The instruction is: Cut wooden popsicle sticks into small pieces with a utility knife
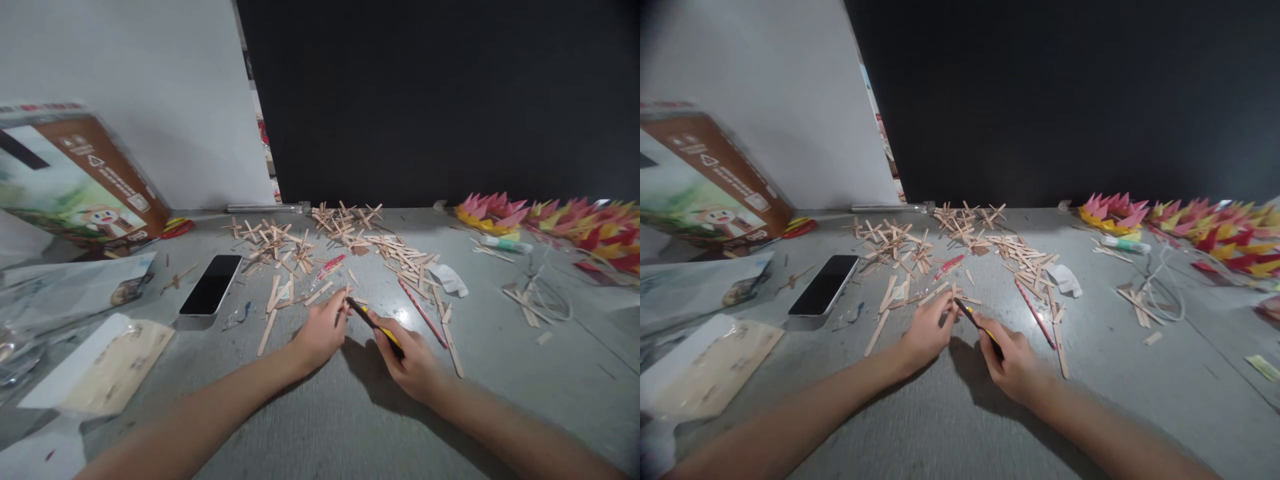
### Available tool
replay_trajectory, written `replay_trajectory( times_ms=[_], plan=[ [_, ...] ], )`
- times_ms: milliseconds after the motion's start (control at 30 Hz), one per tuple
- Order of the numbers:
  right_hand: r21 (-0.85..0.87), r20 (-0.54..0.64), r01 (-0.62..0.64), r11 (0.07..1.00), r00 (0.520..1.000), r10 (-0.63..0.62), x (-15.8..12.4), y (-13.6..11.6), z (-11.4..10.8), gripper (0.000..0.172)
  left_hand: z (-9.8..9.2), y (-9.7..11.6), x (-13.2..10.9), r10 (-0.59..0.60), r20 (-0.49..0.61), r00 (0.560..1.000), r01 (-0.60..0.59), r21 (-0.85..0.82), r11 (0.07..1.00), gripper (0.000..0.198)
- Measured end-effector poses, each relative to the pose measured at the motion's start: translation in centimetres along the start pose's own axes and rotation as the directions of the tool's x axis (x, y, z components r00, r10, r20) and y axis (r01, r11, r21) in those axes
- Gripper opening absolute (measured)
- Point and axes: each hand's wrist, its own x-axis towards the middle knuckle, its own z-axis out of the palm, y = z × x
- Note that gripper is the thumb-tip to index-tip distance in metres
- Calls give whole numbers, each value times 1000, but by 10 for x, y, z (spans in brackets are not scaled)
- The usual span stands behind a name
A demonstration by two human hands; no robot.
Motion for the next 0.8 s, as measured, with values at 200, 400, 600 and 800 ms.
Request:
replay_trajectory(
  times_ms=[200, 400, 600, 800],
  plan=[
    [11, 14, -18, 1000, 1000, 18, -1, -1, -1, 34, 2, -5, 0, 47, -13, 999, -46, 49, 998, 39],
    [6, -8, -7, 1000, 1000, 7, -1, 0, 0, 35, 3, -8, -1, 66, -15, 998, -65, 59, 996, 40],
    [31, 27, -51, 998, 998, 50, 1, 1, 0, 36, 4, -16, 2, 81, 2, 997, -80, 94, 992, 40],
    [40, 29, -102, 994, 994, 101, 9, -2, -1, 34, -1, -16, 11, 21, 31, 999, -23, 65, 998, 42]
  ],
)
